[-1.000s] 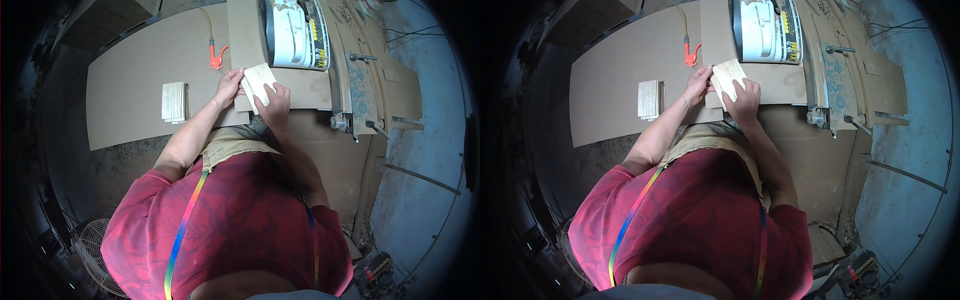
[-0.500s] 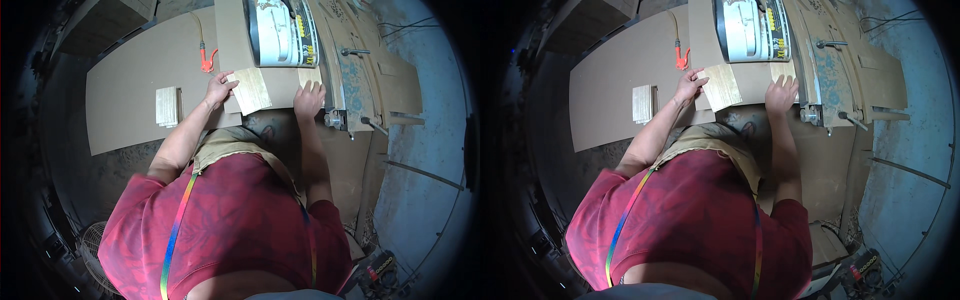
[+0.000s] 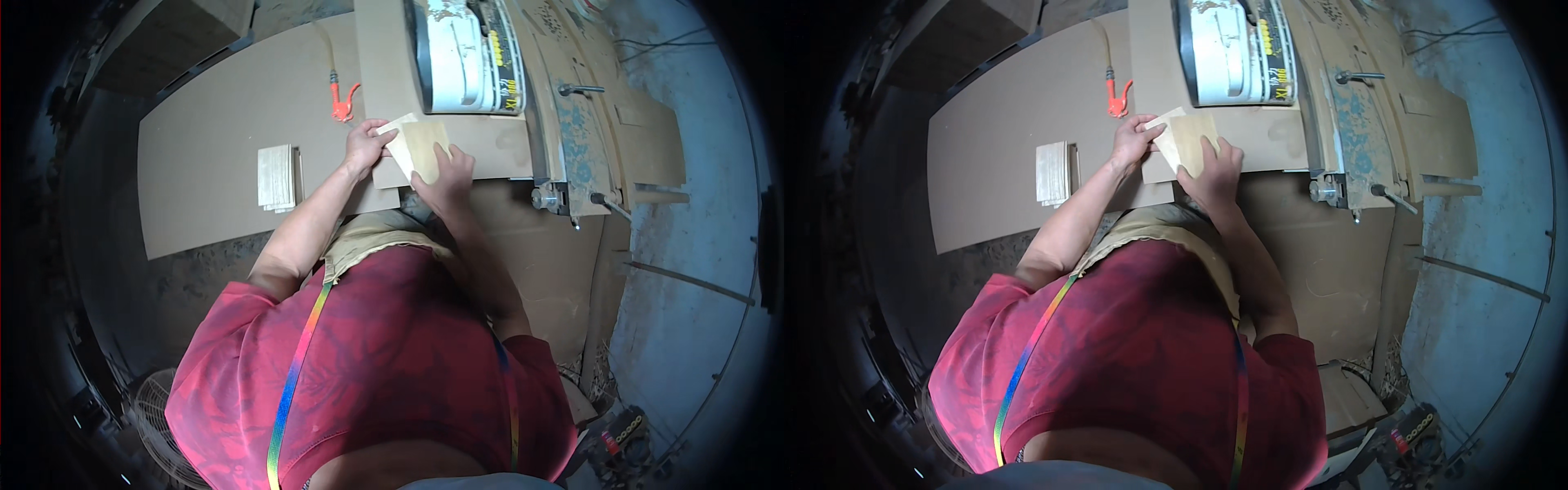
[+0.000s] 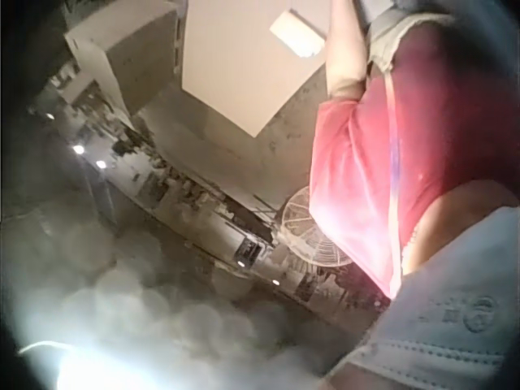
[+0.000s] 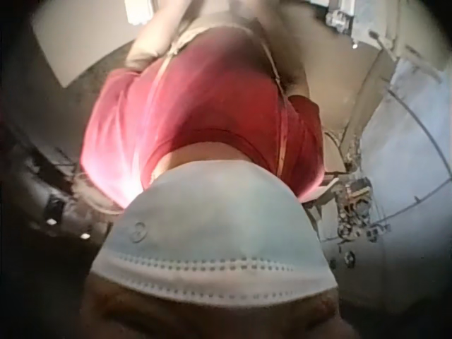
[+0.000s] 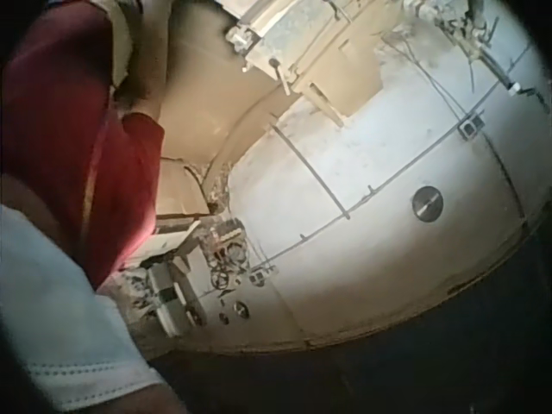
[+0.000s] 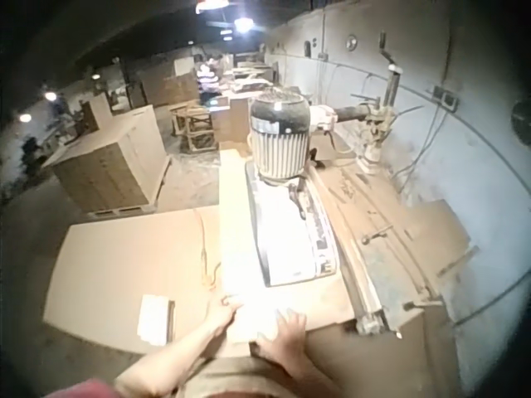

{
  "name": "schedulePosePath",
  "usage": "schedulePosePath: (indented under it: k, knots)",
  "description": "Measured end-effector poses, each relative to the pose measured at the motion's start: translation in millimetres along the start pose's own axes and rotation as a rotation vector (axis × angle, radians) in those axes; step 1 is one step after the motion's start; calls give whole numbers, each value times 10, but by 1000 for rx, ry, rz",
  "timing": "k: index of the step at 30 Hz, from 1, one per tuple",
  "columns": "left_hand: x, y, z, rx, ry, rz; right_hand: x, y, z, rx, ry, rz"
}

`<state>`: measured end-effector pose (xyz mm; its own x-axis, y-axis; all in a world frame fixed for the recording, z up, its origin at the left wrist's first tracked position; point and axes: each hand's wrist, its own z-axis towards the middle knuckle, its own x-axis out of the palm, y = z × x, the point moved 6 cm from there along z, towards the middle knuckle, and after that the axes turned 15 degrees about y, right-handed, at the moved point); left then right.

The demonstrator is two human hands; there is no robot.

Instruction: Sanding edges of small wooden blocks using a belt sander.

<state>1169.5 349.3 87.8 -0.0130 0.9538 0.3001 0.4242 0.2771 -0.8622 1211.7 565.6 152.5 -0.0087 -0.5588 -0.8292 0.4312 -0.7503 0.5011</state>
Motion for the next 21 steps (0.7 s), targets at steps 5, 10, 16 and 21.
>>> schedulePosePath:
  k: [5,10,16,21]
  knots:
    - [-67,15,18,8,90,-150,-568,-839,-463,242,-63,-340]
    - [-104,96,26,-19,91,-119,-303,-1495,7,147,-136,-472]
    - [-42,92,25,-3,-62,-27,-39,-862,379,35,-74,-105]
    - [-12,86,5,10,-6,51,203,-165,84,-61,76,-31]
